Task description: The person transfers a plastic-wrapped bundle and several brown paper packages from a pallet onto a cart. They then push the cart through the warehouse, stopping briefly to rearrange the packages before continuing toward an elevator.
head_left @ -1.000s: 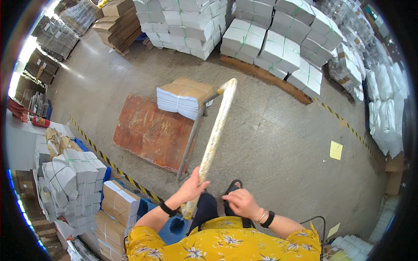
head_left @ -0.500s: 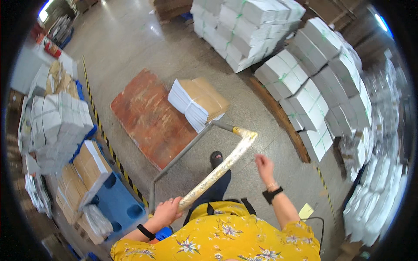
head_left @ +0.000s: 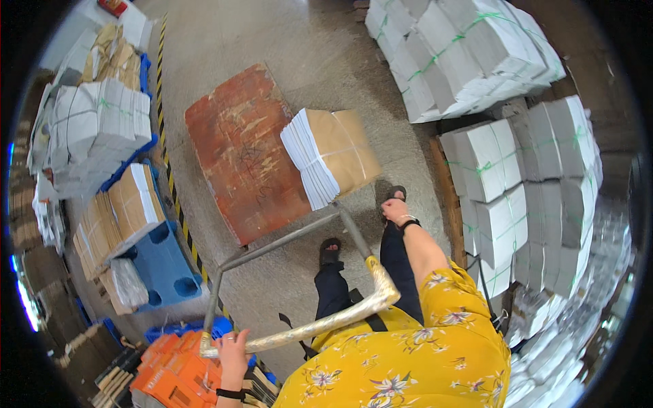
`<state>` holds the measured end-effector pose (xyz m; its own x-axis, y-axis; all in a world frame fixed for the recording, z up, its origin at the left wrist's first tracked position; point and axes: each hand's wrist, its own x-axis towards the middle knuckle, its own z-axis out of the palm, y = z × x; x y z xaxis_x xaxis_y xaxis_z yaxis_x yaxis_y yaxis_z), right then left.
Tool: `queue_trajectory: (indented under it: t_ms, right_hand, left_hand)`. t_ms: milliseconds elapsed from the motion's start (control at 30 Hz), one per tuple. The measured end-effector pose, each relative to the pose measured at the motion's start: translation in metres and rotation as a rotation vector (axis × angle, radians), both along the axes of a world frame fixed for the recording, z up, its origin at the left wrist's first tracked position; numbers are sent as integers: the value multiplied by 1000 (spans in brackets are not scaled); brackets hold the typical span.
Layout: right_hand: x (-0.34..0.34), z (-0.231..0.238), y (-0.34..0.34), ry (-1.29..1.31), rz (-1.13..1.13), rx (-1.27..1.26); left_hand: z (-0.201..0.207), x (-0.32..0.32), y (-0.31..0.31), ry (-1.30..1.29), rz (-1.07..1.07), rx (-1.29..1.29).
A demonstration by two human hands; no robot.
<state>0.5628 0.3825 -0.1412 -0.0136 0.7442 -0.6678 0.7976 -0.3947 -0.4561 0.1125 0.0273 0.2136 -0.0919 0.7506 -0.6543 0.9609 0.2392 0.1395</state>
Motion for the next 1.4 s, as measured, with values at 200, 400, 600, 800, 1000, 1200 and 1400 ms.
queue_trajectory:
  t_ms: [200,400,600,800,1000,1200,1400]
  right_hand:
    - [-43,-89,102,6,244,5]
    - [-46,-117,134,125,92,-303]
    - [-35,-162,176,25,105,-357]
    - [-74,-228,208,33,-12,-135]
    - [-103,-252,226,-83,20,-161]
    - [-83,-260,253,205,-222,-515]
    - [-87,-266,263,180,-318,-606]
  left_hand:
    - [-15,97,40,-391,825,203]
    - [-38,210,102,-134,1059,261]
    - [-61,224,122,276,1009,300]
    - [-66,220,122,469,598,369]
    - [-65,222,164,424,1109,392]
    - [-67,224,148,455,1078,214]
    - [-69,224,146,515,1108,194]
